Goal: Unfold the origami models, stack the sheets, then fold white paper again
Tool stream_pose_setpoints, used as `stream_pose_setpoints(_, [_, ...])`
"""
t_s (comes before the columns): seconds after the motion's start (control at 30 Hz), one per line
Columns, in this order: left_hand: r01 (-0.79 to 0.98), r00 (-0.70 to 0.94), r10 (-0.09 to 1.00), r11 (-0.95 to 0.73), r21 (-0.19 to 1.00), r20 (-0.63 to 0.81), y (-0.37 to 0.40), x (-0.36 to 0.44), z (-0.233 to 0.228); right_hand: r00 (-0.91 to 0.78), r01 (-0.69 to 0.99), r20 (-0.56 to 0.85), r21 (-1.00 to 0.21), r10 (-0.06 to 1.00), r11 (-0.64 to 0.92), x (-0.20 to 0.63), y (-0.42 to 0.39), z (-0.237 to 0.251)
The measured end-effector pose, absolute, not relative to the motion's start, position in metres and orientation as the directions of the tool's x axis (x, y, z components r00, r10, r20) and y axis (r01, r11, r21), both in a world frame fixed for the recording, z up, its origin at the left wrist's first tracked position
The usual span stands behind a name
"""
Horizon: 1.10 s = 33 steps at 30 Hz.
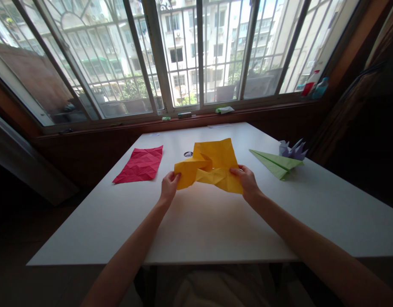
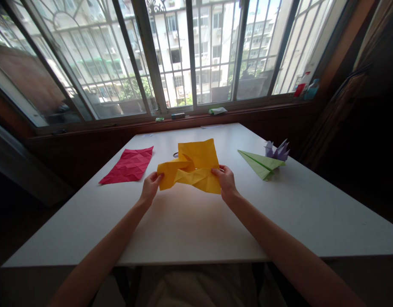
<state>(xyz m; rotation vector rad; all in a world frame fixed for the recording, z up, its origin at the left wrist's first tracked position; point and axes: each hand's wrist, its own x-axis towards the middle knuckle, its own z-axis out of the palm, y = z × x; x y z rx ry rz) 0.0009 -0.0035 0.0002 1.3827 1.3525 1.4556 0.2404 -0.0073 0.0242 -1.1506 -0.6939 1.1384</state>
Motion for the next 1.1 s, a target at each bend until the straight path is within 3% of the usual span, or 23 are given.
stream_pose_setpoints(0.07, [0.342, -0.161, 0.887, -0.361, 0.868, 0.432, -0.007, 0.004, 0.001, 0.293, -0.336, -0.117, -0.942, 0.949, -0.012, 0.240, -0.007, 0.023])
stream_pose_setpoints(0.13, [0.483, -0.043, 0.779, -0.531, 0.696, 0.625, -0.013, 0.011, 0.002, 0.281, -0.337, -0.102, -0.942, 0.954, -0.002, 0.239, -0.007, 0.021])
stream_pose_setpoints(0.2, [0.566, 0.064, 0.683, -0.625, 0.537, 0.728, -0.019, 0.019, 0.005, 0.275, -0.343, -0.095, -0.939, 0.957, 0.005, 0.238, -0.007, 0.020])
stream_pose_setpoints(0.4, [0.658, -0.059, 0.522, -0.621, 0.426, 0.851, -0.030, 0.026, 0.012, 0.310, -0.400, -0.065, -0.914, 0.948, 0.068, 0.236, -0.011, 0.019])
stream_pose_setpoints(0.53, [0.631, 0.178, 0.317, -0.763, 0.139, 0.932, -0.037, 0.025, 0.016, 0.379, -0.361, -0.024, -0.924, 0.925, 0.124, 0.235, -0.011, 0.017])
stream_pose_setpoints(0.6, [0.618, 0.281, 0.296, -0.784, 0.064, 0.913, -0.040, 0.029, 0.016, 0.377, -0.331, -0.001, -0.934, 0.926, 0.134, 0.232, -0.012, 0.016])
stream_pose_setpoints(0.87, [0.696, 0.297, 0.492, -0.699, 0.167, 0.819, -0.029, 0.033, -0.001, 0.220, -0.321, 0.137, -0.925, 0.966, 0.204, 0.221, -0.018, 0.011])
stream_pose_setpoints(1.0, [0.632, 0.147, 0.580, -0.678, 0.374, 0.802, -0.026, 0.021, 0.002, 0.106, -0.386, 0.186, -0.897, 0.977, 0.213, 0.223, -0.021, 0.017])
stream_pose_setpoints(1.1, [0.558, -0.035, 0.674, -0.600, 0.574, 0.738, -0.030, 0.016, 0.011, 0.091, -0.346, 0.210, -0.910, 0.973, 0.228, 0.223, -0.024, 0.023])
